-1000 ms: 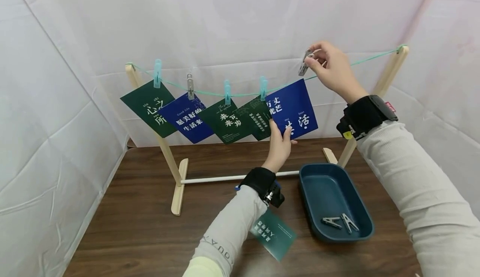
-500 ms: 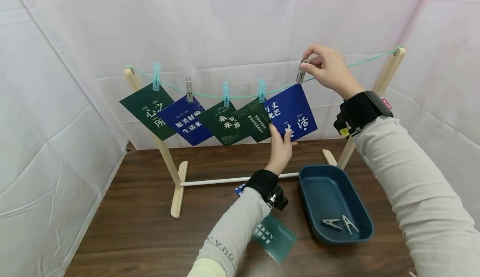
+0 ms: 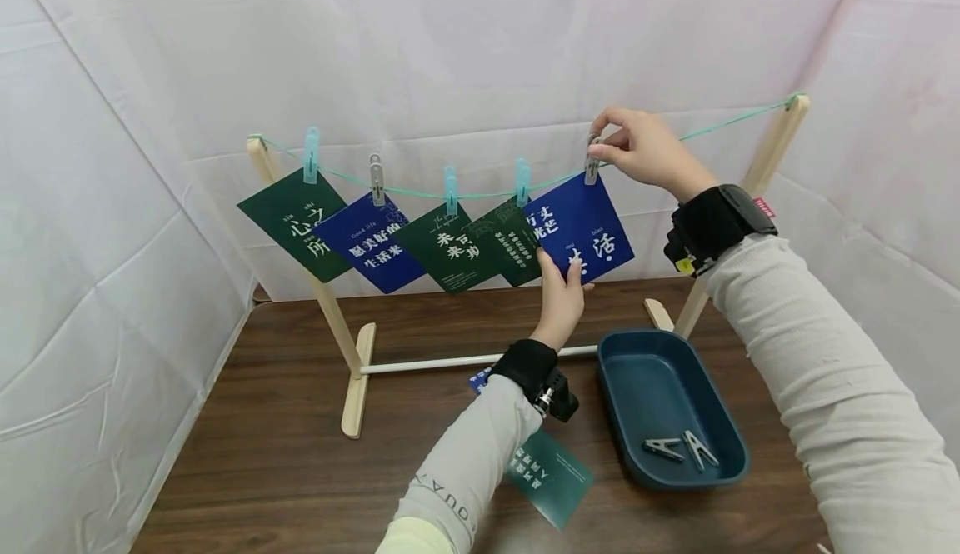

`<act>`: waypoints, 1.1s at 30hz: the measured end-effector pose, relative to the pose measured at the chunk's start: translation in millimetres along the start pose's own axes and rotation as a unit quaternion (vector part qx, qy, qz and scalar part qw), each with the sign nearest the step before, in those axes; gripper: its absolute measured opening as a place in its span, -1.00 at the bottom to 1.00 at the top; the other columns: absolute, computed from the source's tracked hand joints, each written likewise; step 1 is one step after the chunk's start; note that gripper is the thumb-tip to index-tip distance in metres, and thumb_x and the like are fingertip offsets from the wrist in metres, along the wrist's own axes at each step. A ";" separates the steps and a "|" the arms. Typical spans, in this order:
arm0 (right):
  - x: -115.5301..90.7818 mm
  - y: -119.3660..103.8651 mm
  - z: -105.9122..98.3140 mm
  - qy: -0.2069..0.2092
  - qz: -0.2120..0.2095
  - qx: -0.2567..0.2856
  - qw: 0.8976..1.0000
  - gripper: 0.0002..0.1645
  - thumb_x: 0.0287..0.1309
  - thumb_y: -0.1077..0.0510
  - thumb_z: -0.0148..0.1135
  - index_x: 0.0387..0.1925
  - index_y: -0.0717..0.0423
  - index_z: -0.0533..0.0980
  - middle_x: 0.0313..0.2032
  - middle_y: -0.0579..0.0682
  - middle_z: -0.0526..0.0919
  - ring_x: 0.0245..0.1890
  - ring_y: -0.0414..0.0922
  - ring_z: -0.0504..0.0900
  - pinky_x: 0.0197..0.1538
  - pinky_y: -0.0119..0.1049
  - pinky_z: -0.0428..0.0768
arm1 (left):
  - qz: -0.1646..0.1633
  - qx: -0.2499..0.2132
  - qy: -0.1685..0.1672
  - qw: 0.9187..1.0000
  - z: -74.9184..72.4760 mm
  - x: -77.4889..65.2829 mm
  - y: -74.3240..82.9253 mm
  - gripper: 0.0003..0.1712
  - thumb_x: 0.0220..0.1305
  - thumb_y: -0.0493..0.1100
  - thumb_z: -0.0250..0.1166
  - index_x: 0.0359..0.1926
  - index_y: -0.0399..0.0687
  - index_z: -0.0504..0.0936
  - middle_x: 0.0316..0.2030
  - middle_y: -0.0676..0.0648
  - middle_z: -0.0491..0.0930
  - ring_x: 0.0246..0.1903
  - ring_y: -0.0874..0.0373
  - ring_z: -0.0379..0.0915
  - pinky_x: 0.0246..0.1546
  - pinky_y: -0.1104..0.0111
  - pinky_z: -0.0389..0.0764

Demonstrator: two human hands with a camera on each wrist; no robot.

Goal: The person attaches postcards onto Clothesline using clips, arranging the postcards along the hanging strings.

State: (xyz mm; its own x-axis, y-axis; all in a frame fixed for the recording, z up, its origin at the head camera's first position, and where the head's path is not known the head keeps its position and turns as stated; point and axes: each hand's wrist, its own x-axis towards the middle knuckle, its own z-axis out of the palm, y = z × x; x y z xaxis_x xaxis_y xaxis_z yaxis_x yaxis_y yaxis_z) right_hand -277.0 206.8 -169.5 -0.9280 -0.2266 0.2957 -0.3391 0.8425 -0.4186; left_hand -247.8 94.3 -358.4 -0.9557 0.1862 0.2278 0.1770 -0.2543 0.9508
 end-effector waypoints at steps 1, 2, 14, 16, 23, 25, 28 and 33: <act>0.5 -0.4 -0.1 -0.005 0.002 0.000 1.000 -0.65 0.35 0.17 0.03 0.04 0.34 0.37 -0.07 0.41 0.59 -0.02 0.27 0.57 0.03 0.12 0.45 | -0.001 -0.002 0.003 1.000 0.2 0.3 -0.3 -0.49 0.47 -0.29 -0.13 0.34 -0.01 -0.03 0.23 -0.22 0.28 0.16 -0.09 0.38 -0.11 0.20 0.61; 1.0 -0.8 -0.1 -0.011 0.004 0.000 1.000 -0.64 0.35 0.16 0.02 0.05 0.34 0.36 -0.06 0.42 0.59 -0.02 0.27 0.56 0.05 0.12 0.44 | -0.002 -0.005 0.006 1.000 0.4 0.7 -0.5 -0.50 0.46 -0.29 -0.12 0.33 -0.02 -0.02 0.22 -0.22 0.29 0.16 -0.10 0.38 -0.11 0.19 0.61; 0.3 -0.9 4.3 -0.042 0.013 0.018 0.999 -0.54 0.39 0.15 -0.06 0.22 0.30 0.31 0.01 0.41 0.55 -0.04 0.20 0.54 -0.11 -0.07 0.41 | 0.025 0.004 -0.024 0.999 -22.5 -14.8 -44.7 -0.63 0.44 -0.05 0.00 0.11 -0.14 0.21 -0.03 -0.22 0.45 -0.06 0.03 0.45 -0.07 0.34 0.45; -0.8 -0.8 5.8 -0.041 0.013 0.017 0.999 -0.53 0.39 0.15 -0.06 0.25 0.28 0.30 0.02 0.41 0.54 -0.08 0.17 0.53 -0.13 -0.10 0.38 | 0.009 0.010 -0.019 1.000 -25.2 -21.1 -49.5 -0.67 0.44 -0.10 0.01 0.10 -0.14 0.23 -0.04 -0.25 0.48 -0.06 -0.03 0.46 -0.12 0.36 0.44; -6.2 2.1 12.4 -0.037 0.002 -0.013 0.999 -0.45 0.33 0.18 0.00 0.30 0.30 0.25 0.09 0.38 0.50 -0.19 0.15 0.50 -0.22 -0.13 0.38 | -0.057 0.038 0.000 0.998 -24.9 -44.6 -51.5 -0.72 0.37 -0.33 0.04 0.07 -0.25 0.28 -0.08 -0.35 0.53 -0.11 -0.18 0.49 -0.26 0.48 0.38; -8.2 3.9 14.2 -0.025 -0.005 -0.023 0.999 -0.40 0.31 0.18 0.03 0.32 0.30 0.21 0.13 0.36 0.47 -0.26 0.10 0.46 -0.28 -0.20 0.36 | -0.070 0.045 -0.003 0.997 -24.7 -48.2 -54.3 -0.72 0.37 -0.34 0.05 0.06 -0.24 0.29 -0.10 -0.32 0.54 -0.13 -0.12 0.50 -0.28 0.49 0.38; -12.8 5.9 17.1 0.014 -0.009 -0.014 1.000 -0.33 0.28 0.21 0.06 0.37 0.28 0.13 0.16 0.33 0.41 -0.29 0.04 0.36 -0.31 -0.27 0.30 | -0.087 0.051 -0.013 0.995 -23.7 -51.6 -59.0 -0.74 0.38 -0.33 0.03 0.06 -0.21 0.30 -0.10 -0.31 0.54 -0.14 -0.04 0.50 -0.28 0.50 0.38; -28.3 11.0 33.5 0.131 -0.028 0.039 0.990 -0.33 0.17 0.39 0.05 0.31 0.36 0.14 0.10 0.35 0.35 -0.20 0.09 0.33 -0.15 -0.21 0.30 | -0.079 0.059 -0.022 0.995 -20.9 -58.9 -70.5 -0.77 0.39 -0.34 0.01 0.04 -0.24 0.30 -0.12 -0.35 0.54 -0.18 -0.04 0.49 -0.28 0.47 0.38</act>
State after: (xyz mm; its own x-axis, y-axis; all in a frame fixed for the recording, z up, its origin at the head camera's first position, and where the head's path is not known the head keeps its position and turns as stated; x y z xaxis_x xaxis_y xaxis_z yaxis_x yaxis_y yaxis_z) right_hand -259.6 206.1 -211.3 -0.8394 -0.1283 0.5282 -0.4090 0.7892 -0.4582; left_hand -209.0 81.5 -443.2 -0.9629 0.2579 0.0793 0.0533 -0.1063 0.9929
